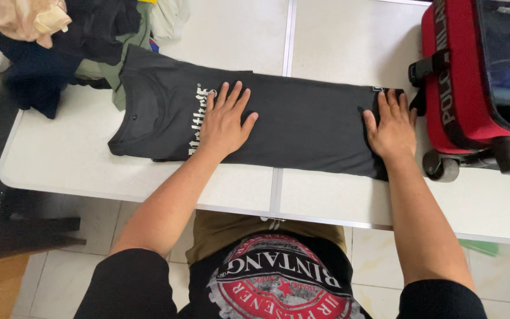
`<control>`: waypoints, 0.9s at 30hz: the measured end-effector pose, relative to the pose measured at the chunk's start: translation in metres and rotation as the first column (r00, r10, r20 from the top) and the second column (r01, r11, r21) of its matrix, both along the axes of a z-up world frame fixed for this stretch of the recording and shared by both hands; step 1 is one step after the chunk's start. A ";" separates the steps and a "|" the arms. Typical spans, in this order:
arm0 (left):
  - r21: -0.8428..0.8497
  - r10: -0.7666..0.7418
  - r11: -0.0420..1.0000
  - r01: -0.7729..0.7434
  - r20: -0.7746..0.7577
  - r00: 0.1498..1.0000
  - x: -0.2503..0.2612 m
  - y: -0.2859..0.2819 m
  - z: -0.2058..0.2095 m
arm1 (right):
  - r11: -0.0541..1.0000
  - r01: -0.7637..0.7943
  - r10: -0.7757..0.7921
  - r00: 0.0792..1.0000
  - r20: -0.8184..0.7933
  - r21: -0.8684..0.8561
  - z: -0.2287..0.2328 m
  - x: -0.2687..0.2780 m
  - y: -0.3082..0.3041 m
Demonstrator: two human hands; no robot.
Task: The person folds a black t-shirt on a table, places it into a red suitcase, and then begins to unfold a tie-dye shirt from a pile.
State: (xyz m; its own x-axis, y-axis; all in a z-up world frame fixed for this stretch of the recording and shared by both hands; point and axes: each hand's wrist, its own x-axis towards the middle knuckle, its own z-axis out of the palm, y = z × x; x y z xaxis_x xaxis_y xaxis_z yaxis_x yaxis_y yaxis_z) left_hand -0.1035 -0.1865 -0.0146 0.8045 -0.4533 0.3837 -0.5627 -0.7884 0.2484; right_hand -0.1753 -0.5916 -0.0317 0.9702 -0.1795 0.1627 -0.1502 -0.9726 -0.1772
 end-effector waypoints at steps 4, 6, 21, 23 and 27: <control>0.000 0.009 1.000 -0.009 -0.017 1.000 -0.001 0.000 0.000 | 1.000 0.009 -0.009 1.000 0.014 -0.008 0.003 0.000 0.003; 0.005 0.017 1.000 -0.016 -0.019 1.000 -0.002 0.000 0.001 | 1.000 0.016 -0.016 1.000 0.007 -0.003 0.006 0.000 0.004; 0.031 0.030 0.999 -0.029 -0.034 0.999 -0.002 -0.001 -0.001 | 0.997 0.082 -0.083 0.996 -0.046 -0.015 0.008 0.000 0.007; 0.020 0.024 1.000 -0.023 -0.032 0.999 0.000 -0.002 0.001 | 0.996 0.084 -0.085 0.996 -0.039 -0.018 0.010 0.002 0.008; 0.009 0.022 1.000 -0.021 -0.023 1.000 0.000 -0.002 -0.001 | 0.995 0.093 -0.094 0.994 -0.052 -0.022 0.009 0.001 0.007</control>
State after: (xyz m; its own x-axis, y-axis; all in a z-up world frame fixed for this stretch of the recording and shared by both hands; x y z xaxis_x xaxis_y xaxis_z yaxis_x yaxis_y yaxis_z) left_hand -0.1037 -0.1885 -0.0160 0.8227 -0.4389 0.3612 -0.5398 -0.8025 0.2543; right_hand -0.1744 -0.5845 -0.0231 0.9567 -0.2672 0.1154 -0.2494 -0.9570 -0.1479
